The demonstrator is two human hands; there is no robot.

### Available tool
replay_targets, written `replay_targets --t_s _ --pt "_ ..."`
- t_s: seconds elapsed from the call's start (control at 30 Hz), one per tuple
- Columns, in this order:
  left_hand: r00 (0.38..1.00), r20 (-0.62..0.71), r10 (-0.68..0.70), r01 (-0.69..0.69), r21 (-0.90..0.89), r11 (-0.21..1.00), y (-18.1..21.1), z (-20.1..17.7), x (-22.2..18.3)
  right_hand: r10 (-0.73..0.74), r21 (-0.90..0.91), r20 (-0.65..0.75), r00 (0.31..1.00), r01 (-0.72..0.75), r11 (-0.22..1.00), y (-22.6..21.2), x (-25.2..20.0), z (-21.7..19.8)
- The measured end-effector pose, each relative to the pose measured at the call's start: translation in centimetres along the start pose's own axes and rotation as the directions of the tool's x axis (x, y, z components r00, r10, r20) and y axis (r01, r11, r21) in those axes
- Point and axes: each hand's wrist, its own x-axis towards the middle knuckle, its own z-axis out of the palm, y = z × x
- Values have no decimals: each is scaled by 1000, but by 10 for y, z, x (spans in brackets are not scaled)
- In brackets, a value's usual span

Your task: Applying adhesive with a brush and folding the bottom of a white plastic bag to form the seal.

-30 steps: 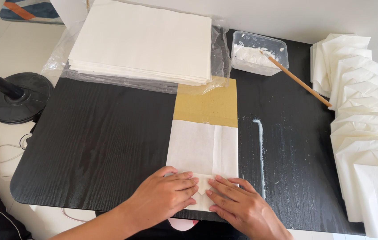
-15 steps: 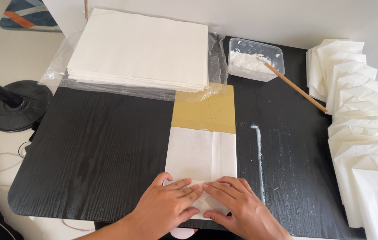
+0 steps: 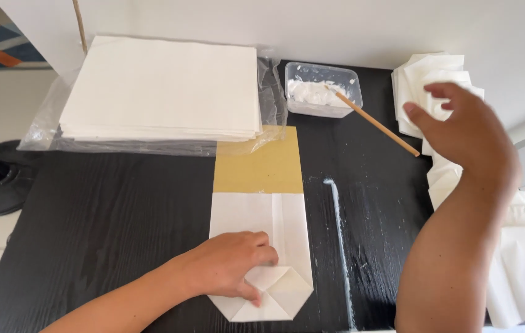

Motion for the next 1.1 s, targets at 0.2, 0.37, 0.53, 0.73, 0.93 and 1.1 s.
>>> replay_targets --t_s 0.2,0.37,0.53,0.73,0.93,1.1 --pt "993 31 115 -112 -76 991 -21 -10 9 189 -28 248 950 -187 982 -27 7 6" --pt "993 8 121 -117 -210 971 -31 -17 4 221 -41 351 910 -221 974 -37 18 7" --pt "979 -56 194 -202 -200 959 -31 -16 1 180 -110 391 903 -149 983 -13 54 31" --pt "998 -46 38 -41 -82 996 -34 -8 0 39 59 246 968 -55 997 -16 49 28" --pt "999 -24 41 -42 -41 998 -32 -9 1 46 133 287 957 -87 987 -19 35 18" --pt "997 -59 48 -51 -40 998 -36 -5 3 -21 327 347 938 -100 940 -19 30 14"
